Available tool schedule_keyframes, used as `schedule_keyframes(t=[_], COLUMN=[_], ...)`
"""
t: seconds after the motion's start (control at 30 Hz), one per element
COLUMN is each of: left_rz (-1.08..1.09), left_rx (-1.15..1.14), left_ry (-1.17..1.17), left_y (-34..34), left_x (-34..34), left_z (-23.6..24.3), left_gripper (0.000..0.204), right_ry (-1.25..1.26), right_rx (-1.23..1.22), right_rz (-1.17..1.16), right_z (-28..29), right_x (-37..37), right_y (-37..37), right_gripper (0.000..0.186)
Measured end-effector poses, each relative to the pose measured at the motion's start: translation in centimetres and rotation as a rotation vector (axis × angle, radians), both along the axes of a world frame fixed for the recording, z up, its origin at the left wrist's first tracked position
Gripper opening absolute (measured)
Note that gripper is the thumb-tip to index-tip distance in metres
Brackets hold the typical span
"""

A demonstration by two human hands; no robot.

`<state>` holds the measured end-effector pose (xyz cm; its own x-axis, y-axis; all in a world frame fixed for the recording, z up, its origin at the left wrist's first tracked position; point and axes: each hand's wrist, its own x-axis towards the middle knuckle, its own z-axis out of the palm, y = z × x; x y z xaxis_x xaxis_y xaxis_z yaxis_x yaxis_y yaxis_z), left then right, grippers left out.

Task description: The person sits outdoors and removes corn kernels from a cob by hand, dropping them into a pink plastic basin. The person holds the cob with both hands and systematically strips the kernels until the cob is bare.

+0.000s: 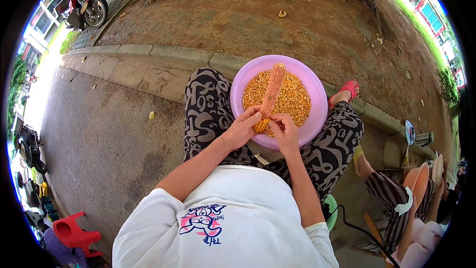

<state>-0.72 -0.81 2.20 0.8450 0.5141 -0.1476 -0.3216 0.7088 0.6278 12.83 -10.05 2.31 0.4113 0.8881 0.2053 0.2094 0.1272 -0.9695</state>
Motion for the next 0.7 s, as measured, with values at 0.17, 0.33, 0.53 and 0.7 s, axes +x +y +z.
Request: schedule_keyframes(t=[0.17,0.33,0.53,0.7], left_rz=[-0.002,0.018,0.003,0.01], left_rx=[0.019,0.033,0.028,0.031], left_ry=[-0.004,-0.004,0.001,-0.003], left_y=[0.07,0.07,0.07,0.12], left_x=[-0.04,-0.01,-0.08,-0.02], left_z=[-0.26,-0.63,-0.5,-0.82], left_gripper=[0.03,0.03,0.028,0.028], right_ry=[0.007,0.049,0.023,0.014], right_rx=[-0.007,-0.015,0.008,0.005], right_rz=[-0.012,0.018,0.032,0.021], right_z=[-0.02,0.06,-0.19,-0.33], right_x=[-0.07,-0.03,0.04,0.1], right_y=[0.0,-0.06,-0.1,-0.08], right_gripper=[0.011,0.011,0.011,0.01])
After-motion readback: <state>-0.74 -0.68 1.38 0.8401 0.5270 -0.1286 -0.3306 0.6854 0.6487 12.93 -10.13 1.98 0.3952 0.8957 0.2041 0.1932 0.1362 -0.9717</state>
